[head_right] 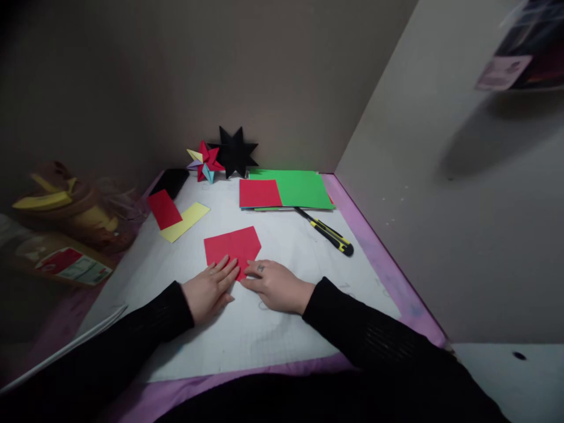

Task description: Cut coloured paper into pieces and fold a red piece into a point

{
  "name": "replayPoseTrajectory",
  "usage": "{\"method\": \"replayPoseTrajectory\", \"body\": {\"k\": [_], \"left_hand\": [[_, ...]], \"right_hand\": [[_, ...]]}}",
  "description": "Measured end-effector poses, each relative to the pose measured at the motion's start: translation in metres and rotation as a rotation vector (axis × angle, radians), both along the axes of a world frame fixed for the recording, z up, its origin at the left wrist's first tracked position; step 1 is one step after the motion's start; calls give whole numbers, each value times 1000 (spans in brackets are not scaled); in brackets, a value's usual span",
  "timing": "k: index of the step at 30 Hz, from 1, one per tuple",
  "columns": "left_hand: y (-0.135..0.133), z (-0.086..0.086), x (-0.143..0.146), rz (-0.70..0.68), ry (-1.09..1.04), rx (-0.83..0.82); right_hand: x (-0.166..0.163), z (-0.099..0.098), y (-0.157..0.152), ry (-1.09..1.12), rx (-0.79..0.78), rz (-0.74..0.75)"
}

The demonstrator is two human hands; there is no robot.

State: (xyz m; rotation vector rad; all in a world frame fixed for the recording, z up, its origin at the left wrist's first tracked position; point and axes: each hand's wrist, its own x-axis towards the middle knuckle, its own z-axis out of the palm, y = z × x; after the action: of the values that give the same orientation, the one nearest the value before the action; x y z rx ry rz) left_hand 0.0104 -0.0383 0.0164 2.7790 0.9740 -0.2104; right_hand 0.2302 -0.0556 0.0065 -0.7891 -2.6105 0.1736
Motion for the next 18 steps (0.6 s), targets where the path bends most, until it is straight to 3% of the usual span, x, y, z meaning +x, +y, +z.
{"method": "replayPoseTrajectory", "body": {"k": [12,18], "left_hand": [[-1,2,1,7,0,19],[0,1,0,11,-12,14]], "right_hand": [[1,-2,-2,-138,-74,1],[-1,-3,-1,-138,-46,-99]]}}
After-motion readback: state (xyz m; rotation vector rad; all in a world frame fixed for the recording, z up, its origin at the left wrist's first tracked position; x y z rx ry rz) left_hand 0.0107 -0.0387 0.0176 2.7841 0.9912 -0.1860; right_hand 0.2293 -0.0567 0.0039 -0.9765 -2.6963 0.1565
